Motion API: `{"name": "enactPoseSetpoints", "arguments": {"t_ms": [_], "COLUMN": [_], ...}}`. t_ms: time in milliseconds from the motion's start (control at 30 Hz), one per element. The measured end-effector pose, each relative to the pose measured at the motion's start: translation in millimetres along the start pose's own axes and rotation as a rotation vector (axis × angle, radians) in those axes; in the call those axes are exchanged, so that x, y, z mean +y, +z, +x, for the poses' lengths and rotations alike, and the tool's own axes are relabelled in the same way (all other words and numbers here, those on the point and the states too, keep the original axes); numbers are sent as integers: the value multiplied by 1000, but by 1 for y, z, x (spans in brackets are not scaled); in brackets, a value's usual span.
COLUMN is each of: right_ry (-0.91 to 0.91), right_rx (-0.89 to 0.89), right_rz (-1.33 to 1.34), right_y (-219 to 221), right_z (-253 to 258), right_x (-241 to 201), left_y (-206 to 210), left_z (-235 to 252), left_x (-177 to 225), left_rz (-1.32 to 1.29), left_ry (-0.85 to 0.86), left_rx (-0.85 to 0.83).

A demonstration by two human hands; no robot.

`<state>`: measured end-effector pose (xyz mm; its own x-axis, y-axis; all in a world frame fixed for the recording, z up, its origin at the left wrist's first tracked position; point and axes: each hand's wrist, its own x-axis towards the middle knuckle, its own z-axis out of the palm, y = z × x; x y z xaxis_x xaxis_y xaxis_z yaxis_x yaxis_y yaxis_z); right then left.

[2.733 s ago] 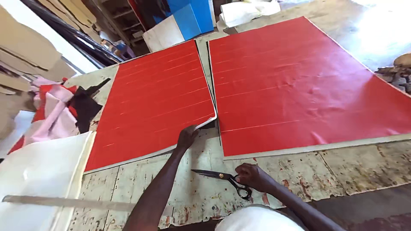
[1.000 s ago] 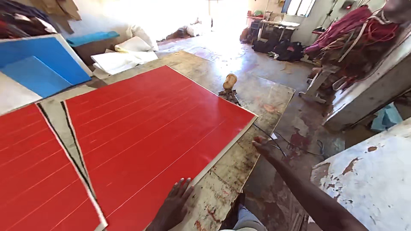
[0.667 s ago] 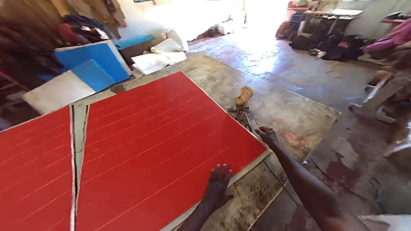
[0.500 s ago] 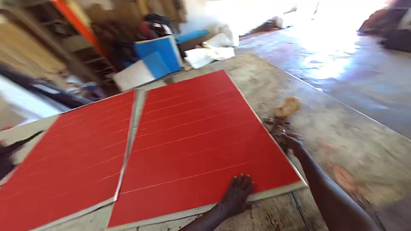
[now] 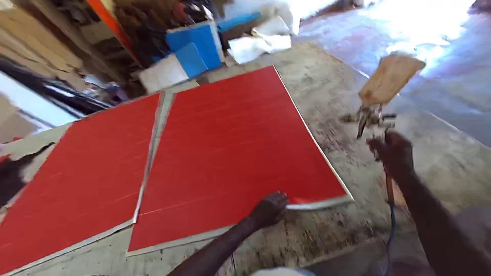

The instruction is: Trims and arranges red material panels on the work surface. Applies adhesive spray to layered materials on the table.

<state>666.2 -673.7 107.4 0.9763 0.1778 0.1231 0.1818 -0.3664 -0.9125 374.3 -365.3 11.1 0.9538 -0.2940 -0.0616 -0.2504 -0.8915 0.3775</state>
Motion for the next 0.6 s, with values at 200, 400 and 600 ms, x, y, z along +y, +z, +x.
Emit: {"name": "enactPoseSetpoints", "arguments": {"t_ms": [200,400,600], "right_ry": [263,411,610], "right_rx": [-58,227,358], "right_rz": [200,209,292], "right_y": [-73,-50,-5], "right_z": [-137,-299,-388], "right_x": [-59,-54,-52], "left_y": [11,34,40], "left_z": [20,96,130], "left_x": [10,48,64], "left_rz": [75,62,117], "left_ry": [97,223,201], "left_rx": [29,5,-89]}}
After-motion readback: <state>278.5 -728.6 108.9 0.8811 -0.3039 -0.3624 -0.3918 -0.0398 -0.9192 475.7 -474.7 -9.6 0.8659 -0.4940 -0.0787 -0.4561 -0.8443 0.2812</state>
